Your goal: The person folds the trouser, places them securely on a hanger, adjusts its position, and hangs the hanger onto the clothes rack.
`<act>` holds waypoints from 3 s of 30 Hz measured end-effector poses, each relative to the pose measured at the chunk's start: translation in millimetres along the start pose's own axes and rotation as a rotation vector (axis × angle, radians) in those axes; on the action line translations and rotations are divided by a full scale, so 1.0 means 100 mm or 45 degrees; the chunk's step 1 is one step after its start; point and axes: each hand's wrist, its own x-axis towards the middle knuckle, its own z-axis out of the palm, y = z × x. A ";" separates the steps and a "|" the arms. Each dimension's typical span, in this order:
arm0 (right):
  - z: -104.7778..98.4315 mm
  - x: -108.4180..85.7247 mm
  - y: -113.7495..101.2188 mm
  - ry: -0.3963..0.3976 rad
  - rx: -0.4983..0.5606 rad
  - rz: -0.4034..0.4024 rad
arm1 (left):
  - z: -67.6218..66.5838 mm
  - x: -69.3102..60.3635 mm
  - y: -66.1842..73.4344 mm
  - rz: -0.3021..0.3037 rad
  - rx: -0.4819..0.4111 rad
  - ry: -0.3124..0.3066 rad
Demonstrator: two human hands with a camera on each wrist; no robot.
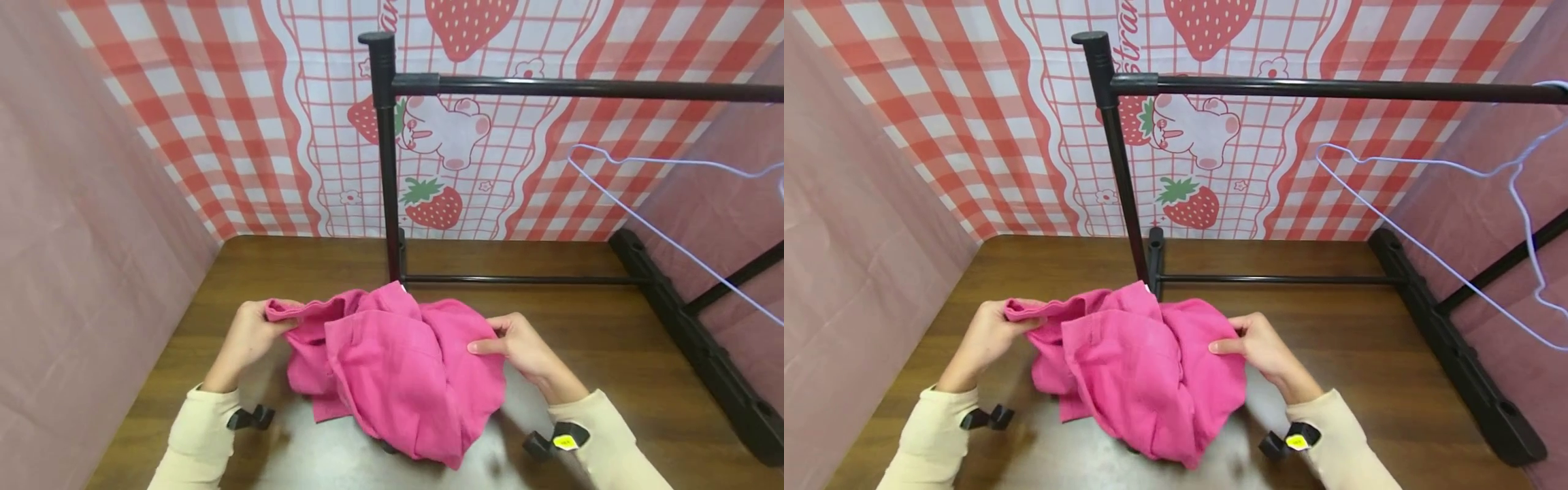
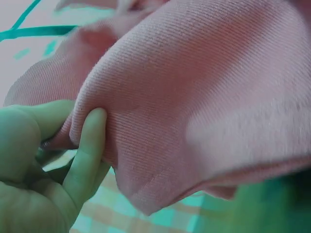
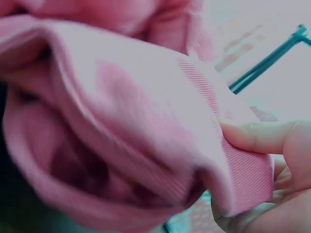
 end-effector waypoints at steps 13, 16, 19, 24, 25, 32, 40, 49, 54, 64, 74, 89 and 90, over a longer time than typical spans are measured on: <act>-0.69 -0.26 -0.16 0.228 -0.209 -0.027 | -0.14 0.06 -0.02 -0.148 -0.185 0.005; -0.74 -0.17 -0.02 0.257 -0.330 0.007 | -0.04 0.14 -0.07 -0.147 -0.168 -0.025; -0.74 -0.07 0.18 0.229 -0.410 0.065 | 0.04 0.19 -0.13 -0.165 -0.149 -0.057; -0.70 -0.02 0.40 0.142 -0.435 0.161 | 0.11 0.21 -0.20 -0.229 -0.265 -0.145; -0.70 -0.02 0.41 0.139 -0.472 0.155 | 0.11 0.21 -0.21 -0.234 -0.280 -0.159; -0.61 -0.11 0.21 0.358 -0.876 -0.129 | 0.11 0.21 -0.24 -0.184 -0.203 -0.147; -0.14 -0.15 -0.06 0.250 -0.971 -0.500 | 0.11 0.21 -0.23 -0.181 -0.174 -0.132; 0.61 -0.17 -0.10 -0.130 -1.351 -0.625 | 0.11 0.21 -0.23 -0.212 -0.213 -0.142; 0.76 -0.11 -0.05 -0.095 -1.417 -0.744 | 0.11 0.20 -0.24 -0.207 -0.224 -0.138; 0.81 -0.06 -0.23 -0.459 -1.341 -0.850 | 0.12 0.21 -0.24 -0.206 -0.253 -0.141; 0.90 0.02 -0.21 -0.623 -1.389 -0.882 | 0.14 0.21 -0.27 -0.189 -0.206 -0.132; 0.11 0.18 -0.15 -0.093 -1.228 -0.729 | 0.07 0.21 -0.25 -0.183 -0.145 -0.059; 0.04 0.19 -0.14 -0.068 -1.222 -0.706 | 0.06 0.21 -0.25 -0.185 -0.132 -0.049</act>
